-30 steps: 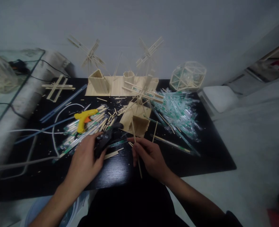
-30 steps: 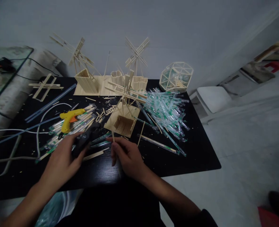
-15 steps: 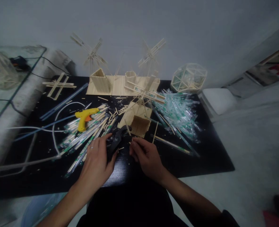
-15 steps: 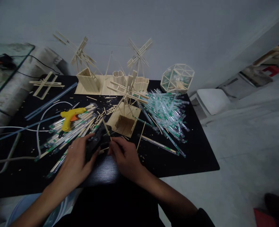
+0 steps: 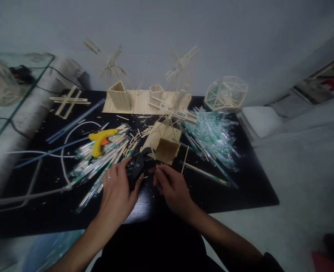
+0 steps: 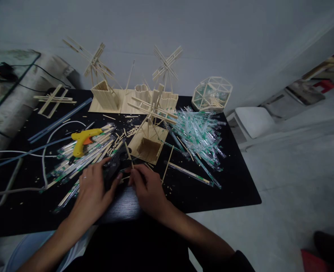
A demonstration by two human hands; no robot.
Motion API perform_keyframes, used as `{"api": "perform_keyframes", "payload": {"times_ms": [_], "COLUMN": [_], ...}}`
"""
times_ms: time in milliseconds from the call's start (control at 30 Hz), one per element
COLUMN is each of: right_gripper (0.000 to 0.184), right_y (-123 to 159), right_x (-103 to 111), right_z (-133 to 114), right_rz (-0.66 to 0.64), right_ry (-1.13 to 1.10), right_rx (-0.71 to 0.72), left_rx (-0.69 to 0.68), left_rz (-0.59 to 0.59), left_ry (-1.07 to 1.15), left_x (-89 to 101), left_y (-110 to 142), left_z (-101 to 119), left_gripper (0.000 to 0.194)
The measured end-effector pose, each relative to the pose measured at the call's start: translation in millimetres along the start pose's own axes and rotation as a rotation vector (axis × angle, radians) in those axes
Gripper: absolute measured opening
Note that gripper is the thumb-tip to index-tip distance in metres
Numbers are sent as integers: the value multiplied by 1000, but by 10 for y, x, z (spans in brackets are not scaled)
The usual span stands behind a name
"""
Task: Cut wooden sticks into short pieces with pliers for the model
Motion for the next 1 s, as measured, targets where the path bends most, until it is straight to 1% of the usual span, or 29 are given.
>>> {"api": "perform_keyframes", "payload": {"times_ms": [133,267,433,567,667,867,1000], "right_gripper": [30,28,28,26,27,31,31], "right_y": [1,13,43,46,45,90,92], "right_x": [-38,-93,-155,-183,-209,-302,-326], "right_z": [15,25,42,29,31,135,168], "right_rz": [-5,15,32,47,36,-24,-32], "right_ry": [-45,-110,-173,-212,-257,-371,-402], "right_rx": [-30,-36,-85,-94,-99,-143,-159], "left_rx": [31,53,72,86,88,112,102], "left_rz": [-3,6,-5,-14,-8,17,-8], "left_ry": [10,19,54,77,62,29,18], "left_x": [-47,-120,-181,-198,-204,-175,-180], "left_y": [-4,0,12,30,43,15,1], "left_z": [1,-5,12,20,15,-30,-60], "left_gripper": [53,55,56,55,55,55,53]}}
Point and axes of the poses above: each hand's wrist, its own y-axis away from the middle knuckle, its own x-axis out of the back of the hand, z = x × y, the point moved 2 cm from there along -y, towards the middle knuckle, and after that the axes turned 8 degrees about -y, right-handed, at the moved point
